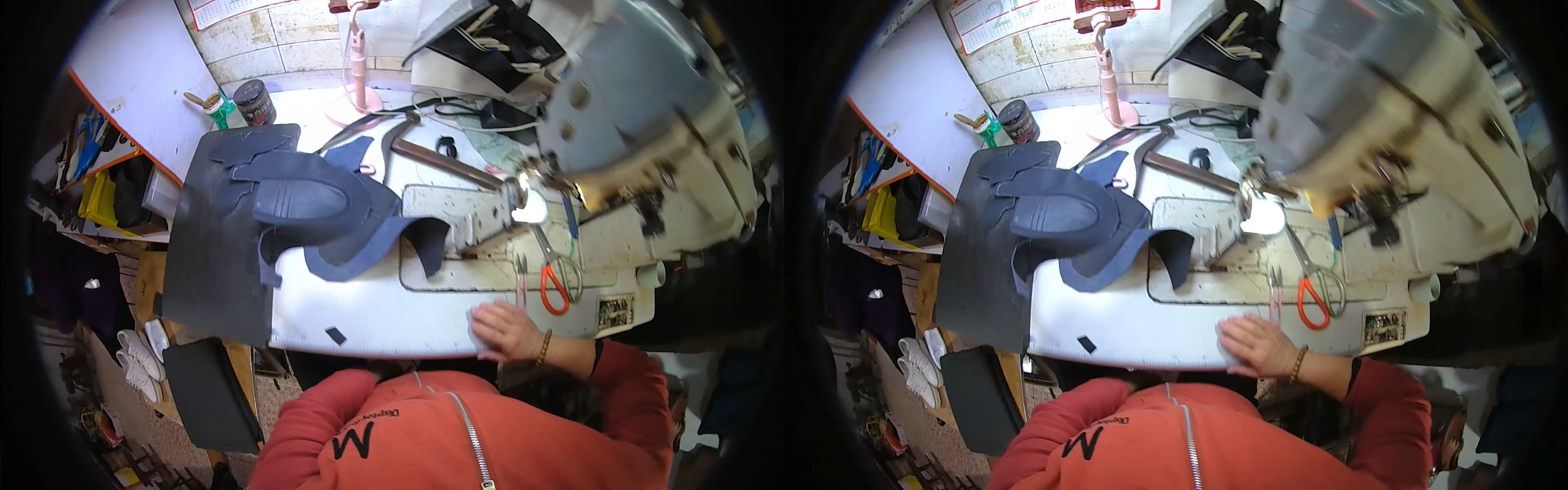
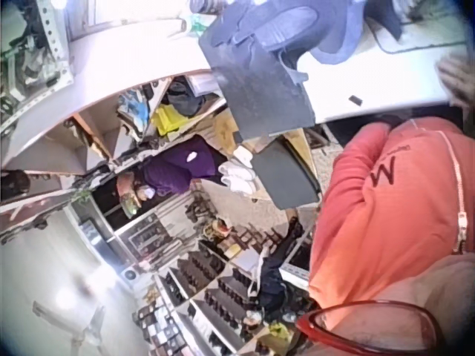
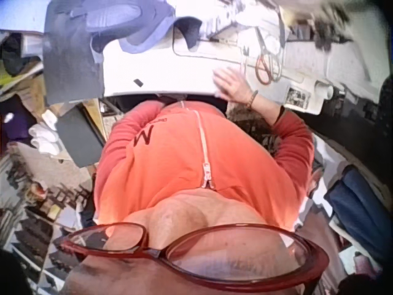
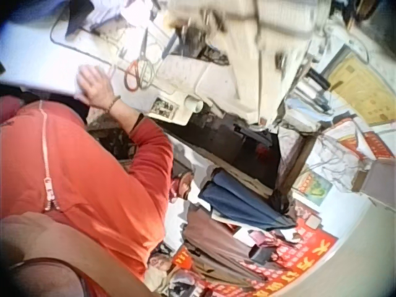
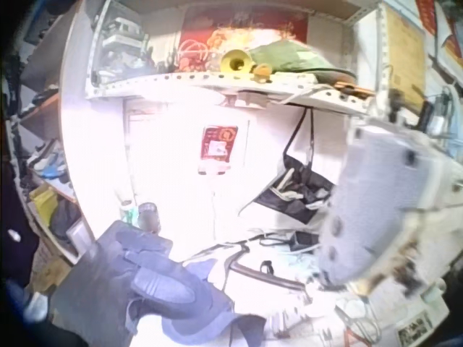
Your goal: The person cuts a black rubber mat with scissors, then aligns and sews a black fabric piece onto the mat using a sewing machine. The person handles the mat and fabric, trims edges, and guides the material under the needle.
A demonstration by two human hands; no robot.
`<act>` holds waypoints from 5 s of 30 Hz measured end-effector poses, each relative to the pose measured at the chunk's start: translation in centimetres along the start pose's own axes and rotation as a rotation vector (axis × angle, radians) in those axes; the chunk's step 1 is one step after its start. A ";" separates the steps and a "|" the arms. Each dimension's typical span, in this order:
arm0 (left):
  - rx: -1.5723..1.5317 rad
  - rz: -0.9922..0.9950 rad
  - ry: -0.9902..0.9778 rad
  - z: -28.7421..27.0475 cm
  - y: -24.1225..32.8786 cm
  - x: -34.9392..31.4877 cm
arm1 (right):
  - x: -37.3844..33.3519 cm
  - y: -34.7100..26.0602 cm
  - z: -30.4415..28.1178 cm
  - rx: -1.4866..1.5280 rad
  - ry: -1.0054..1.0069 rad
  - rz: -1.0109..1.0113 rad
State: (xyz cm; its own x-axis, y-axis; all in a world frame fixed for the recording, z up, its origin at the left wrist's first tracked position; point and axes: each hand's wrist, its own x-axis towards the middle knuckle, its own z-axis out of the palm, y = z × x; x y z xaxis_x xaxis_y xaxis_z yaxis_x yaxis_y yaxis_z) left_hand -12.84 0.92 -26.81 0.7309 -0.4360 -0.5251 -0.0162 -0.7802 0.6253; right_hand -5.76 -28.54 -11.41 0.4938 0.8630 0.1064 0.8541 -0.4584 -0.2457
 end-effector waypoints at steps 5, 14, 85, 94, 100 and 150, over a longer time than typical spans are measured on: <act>-0.048 0.013 -0.064 -2.2 0.1 3.0 | 1.4 0.5 0.1 0.085 -0.200 -0.003; -0.099 0.035 -0.119 -2.0 1.5 5.2 | 2.1 0.3 0.3 -0.039 -0.184 -0.049; 0.844 0.156 0.334 -36.8 5.2 6.0 | -2.5 0.6 -0.6 -0.185 0.601 0.595; 0.416 0.296 0.377 -40.9 16.0 -7.3 | 3.7 -5.1 -6.7 0.307 0.795 0.271; -0.401 0.549 0.136 -33.3 19.1 -11.6 | 10.7 -5.2 -12.6 0.663 0.743 0.245; 0.631 0.209 0.996 -21.1 5.5 -2.2 | 2.2 -7.5 -5.0 1.377 1.127 0.762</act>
State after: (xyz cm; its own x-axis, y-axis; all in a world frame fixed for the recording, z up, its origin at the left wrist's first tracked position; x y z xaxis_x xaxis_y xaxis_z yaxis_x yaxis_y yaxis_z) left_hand -0.14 7.01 -10.01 0.8770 -0.2587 0.4049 -0.3259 -0.9395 0.1056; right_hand -10.26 -24.25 -4.52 0.9836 -0.1766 -0.0355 0.0247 0.3275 -0.9445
